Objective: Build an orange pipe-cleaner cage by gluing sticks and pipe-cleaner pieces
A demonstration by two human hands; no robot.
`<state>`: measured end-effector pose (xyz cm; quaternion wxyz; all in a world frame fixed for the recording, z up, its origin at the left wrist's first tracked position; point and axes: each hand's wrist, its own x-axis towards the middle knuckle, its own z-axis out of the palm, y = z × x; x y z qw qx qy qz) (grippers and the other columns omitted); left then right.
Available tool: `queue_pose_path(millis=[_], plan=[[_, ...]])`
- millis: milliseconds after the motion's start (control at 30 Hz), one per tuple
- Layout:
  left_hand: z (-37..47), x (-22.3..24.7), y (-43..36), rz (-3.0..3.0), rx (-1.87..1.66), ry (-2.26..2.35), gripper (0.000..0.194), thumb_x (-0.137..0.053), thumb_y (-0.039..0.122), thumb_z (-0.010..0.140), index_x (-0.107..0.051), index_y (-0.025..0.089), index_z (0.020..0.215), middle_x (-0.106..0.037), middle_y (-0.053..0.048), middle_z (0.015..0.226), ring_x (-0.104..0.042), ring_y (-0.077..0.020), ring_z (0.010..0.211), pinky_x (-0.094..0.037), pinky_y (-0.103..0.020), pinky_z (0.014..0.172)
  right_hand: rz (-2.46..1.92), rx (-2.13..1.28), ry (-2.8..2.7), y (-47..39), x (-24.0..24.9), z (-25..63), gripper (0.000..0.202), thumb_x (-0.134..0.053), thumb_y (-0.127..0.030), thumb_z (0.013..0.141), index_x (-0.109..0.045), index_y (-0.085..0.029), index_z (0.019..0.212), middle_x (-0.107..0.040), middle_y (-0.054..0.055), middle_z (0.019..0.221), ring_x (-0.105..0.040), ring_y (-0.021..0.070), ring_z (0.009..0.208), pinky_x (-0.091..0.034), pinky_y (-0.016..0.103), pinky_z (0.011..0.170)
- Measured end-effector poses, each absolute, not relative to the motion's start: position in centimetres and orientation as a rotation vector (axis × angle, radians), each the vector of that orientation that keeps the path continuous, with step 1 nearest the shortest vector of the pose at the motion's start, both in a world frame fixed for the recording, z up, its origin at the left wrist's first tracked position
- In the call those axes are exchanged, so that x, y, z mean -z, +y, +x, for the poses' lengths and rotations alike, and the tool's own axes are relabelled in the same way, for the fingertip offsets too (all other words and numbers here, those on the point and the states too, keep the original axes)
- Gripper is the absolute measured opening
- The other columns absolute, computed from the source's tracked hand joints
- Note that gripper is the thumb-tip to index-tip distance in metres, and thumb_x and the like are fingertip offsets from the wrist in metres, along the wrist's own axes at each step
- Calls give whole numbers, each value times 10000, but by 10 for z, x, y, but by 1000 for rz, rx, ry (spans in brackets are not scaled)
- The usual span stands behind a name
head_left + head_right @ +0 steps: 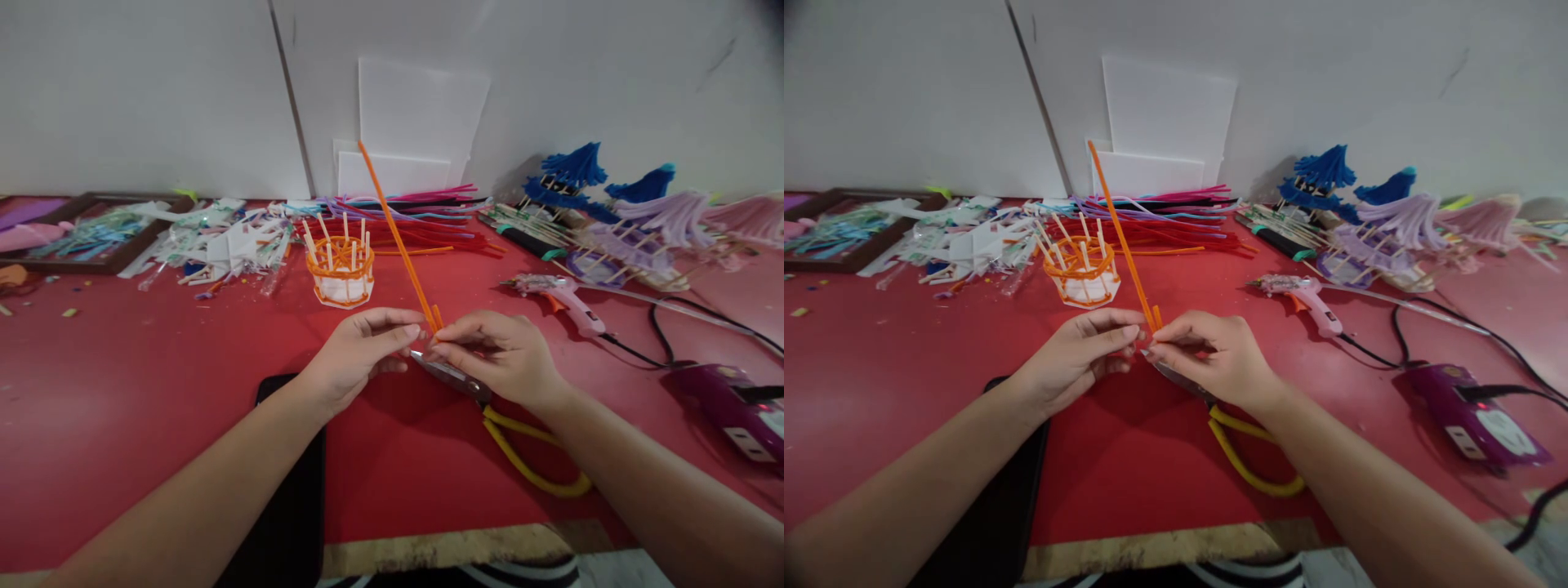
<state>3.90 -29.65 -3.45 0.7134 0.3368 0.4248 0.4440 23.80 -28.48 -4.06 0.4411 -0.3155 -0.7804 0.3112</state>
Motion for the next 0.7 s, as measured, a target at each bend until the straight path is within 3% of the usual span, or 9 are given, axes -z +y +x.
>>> queue_pose_path(millis=[267,700], plan=[[41,31,-297,704,-1037,829,290,-944,231,531,-746,156,729,-716,33,689,-667,-69,634,-557,-169,637,-752,-706,-1947,-285,41,237,27,-734,-177,804,-717,-187,822,-777,14,738,-732,117,601,-589,161,579],[44,28,-299,662,-1086,862,277,-947,197,477,-768,148,683,-731,17,639,-681,-76,595,-570,-152,606,-751,-708,-1949,-286,42,237,21,-726,-185,818,-712,-185,833,-777,19,738,-742,117,618,-593,148,592]])
